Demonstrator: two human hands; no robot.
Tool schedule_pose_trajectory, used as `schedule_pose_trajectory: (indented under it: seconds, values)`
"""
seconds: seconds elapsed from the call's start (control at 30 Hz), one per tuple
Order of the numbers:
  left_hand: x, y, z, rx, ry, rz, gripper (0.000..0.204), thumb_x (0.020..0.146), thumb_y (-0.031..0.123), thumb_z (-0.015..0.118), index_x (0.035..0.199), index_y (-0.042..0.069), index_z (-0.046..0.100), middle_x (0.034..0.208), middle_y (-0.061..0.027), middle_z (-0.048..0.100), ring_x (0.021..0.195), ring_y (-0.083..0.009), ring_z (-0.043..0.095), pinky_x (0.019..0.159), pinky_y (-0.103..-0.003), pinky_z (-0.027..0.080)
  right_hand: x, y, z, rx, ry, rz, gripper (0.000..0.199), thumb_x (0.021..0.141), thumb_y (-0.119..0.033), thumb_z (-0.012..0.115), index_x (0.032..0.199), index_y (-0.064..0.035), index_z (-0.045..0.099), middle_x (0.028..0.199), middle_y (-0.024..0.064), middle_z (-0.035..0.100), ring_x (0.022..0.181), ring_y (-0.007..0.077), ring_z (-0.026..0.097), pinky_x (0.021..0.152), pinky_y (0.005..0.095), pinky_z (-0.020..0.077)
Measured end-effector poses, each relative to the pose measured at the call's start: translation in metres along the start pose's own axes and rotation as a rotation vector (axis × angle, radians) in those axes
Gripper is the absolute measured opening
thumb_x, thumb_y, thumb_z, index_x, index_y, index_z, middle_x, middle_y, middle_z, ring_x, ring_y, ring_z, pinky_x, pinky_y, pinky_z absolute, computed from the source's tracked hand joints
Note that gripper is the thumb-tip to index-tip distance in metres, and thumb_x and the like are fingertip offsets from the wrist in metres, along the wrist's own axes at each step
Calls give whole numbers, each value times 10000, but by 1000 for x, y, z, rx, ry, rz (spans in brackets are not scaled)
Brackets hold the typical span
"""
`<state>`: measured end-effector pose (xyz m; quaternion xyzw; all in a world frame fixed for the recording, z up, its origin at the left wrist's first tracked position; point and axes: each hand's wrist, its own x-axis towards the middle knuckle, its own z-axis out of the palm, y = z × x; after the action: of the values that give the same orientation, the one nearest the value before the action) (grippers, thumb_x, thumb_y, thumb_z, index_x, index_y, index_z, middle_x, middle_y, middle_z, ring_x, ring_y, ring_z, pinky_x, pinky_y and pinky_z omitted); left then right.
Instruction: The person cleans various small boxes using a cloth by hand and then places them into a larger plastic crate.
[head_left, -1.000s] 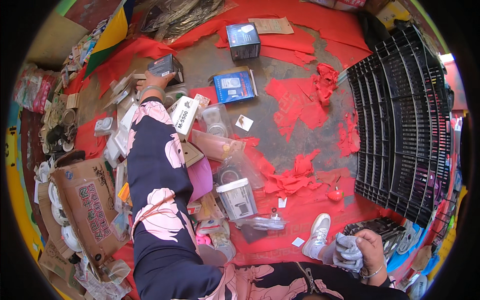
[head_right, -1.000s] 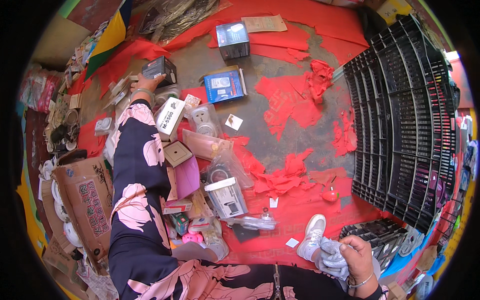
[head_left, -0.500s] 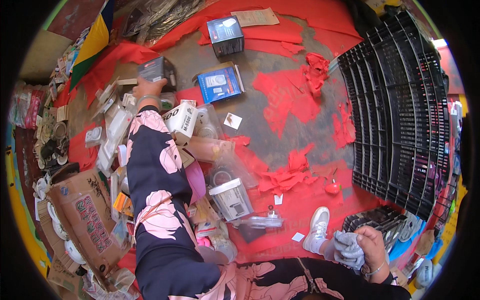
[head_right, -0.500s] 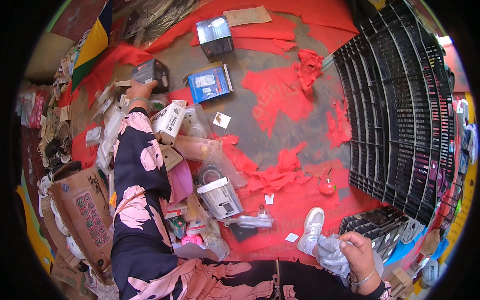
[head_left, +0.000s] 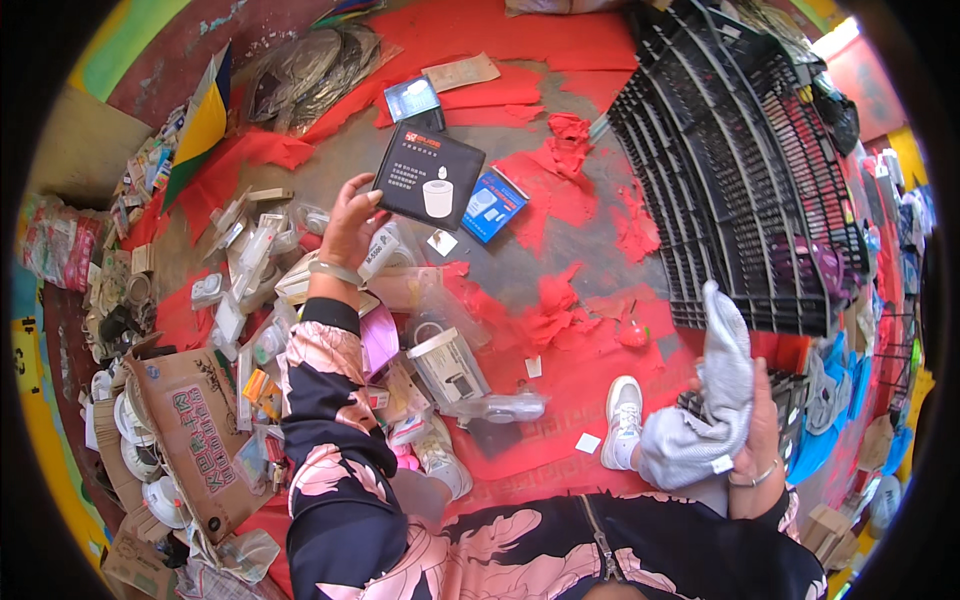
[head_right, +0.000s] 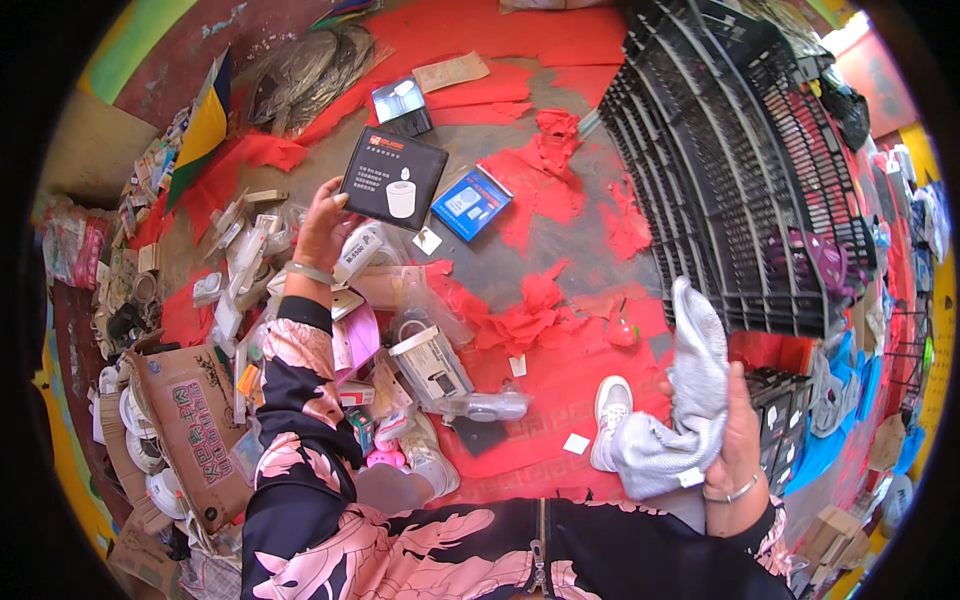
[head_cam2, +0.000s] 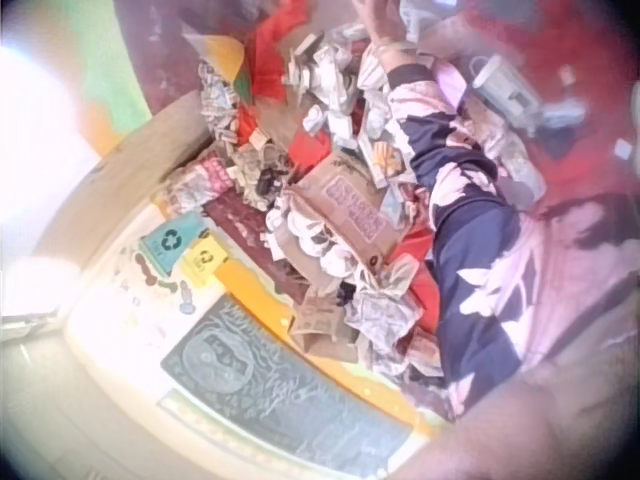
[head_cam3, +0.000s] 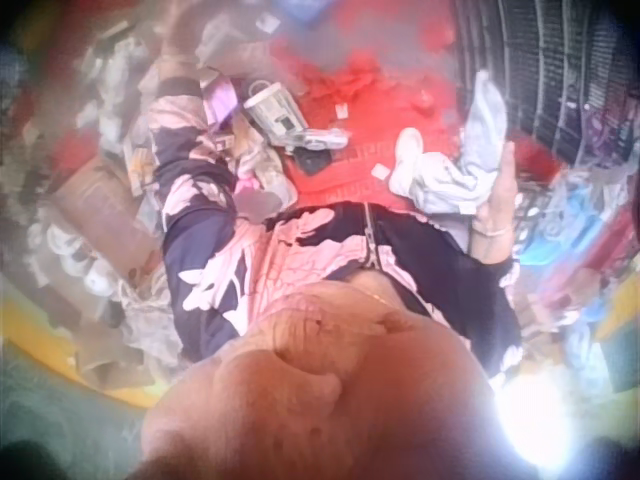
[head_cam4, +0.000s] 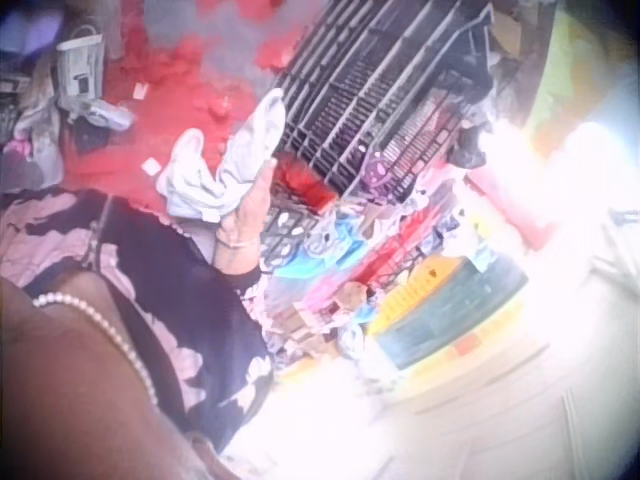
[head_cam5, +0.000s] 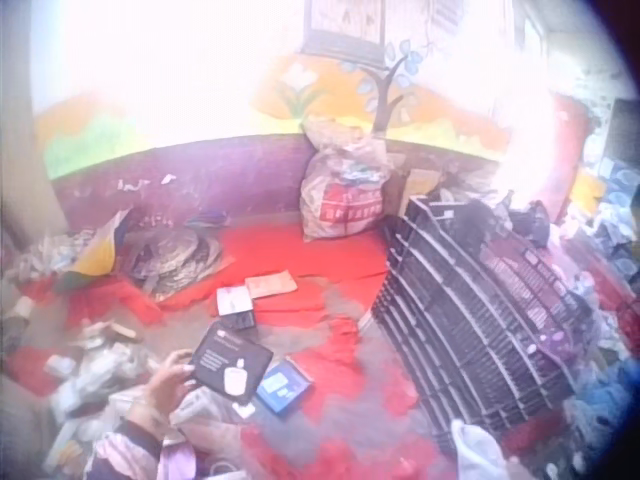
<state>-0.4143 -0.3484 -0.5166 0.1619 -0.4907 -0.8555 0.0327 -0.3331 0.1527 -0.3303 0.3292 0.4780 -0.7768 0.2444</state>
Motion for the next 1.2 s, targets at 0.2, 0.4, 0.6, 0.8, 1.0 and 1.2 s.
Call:
schedule_pose_trajectory:
  seconds: [0.2, 0.4, 0.6, 0.8, 1.0, 1.2]
  values:
    - [-102, -24, 90, -304, -231, 129, 530, 797, 305, 577, 1240, 33, 470, 1225, -122, 539, 1121, -285, 533, 954, -458, 426, -71, 3, -9, -104, -380, -23, 358, 889, -245, 566, 1148, 0, 530, 1056, 113, 619, 915, 187, 621, 809, 321, 515]
    - [-240, -29, 193, -675, -254, 168, 703, 758, 305, 637, 1329, -2, 366, 1328, -151, 445, 1228, -319, 435, 1015, -471, 374, -88, 20, -75, -527, -604, -83, 337, 889, -226, 584, 1047, 69, 620, 1037, 144, 644, 883, 201, 637, 786, 295, 504]
    - [-385, -2, 219, -674, -194, 218, 693, 782, 326, 625, 1346, 37, 348, 1364, -175, 402, 1252, -358, 392, 1010, -552, 344, -94, 20, -76, -375, -758, -145, 387, 843, -96, 519, 1201, 49, 496, 1105, 137, 602, 940, 196, 620, 844, 297, 503]
    - [-497, 11, 211, -535, -93, 287, 666, 794, 325, 605, 1342, 43, 353, 1356, -140, 415, 1245, -308, 415, 982, -487, 396, -82, 33, -99, -269, -755, -349, 243, 819, 6, 539, 1055, 20, 598, 958, 79, 650, 786, 154, 636, 769, 265, 503]
    - [-537, 2, 197, -499, -40, 316, 616, 786, 245, 616, 1319, 53, 375, 1292, -126, 471, 1196, -289, 467, 972, -441, 416, -177, 15, -71, -896, -407, -1540, 193, 854, 9, 546, 1012, 43, 652, 1005, 54, 633, 903, 113, 578, 831, 240, 452]
    - [-527, -14, 209, -392, -143, 391, 594, 758, 154, 604, 1301, 52, 384, 1252, -114, 495, 1168, -262, 490, 988, -412, 407, -208, -48, -65, -401, -572, -1114, 213, 919, -211, 470, 895, -61, 620, 850, -29, 609, 744, 43, 538, 670, 192, 425]
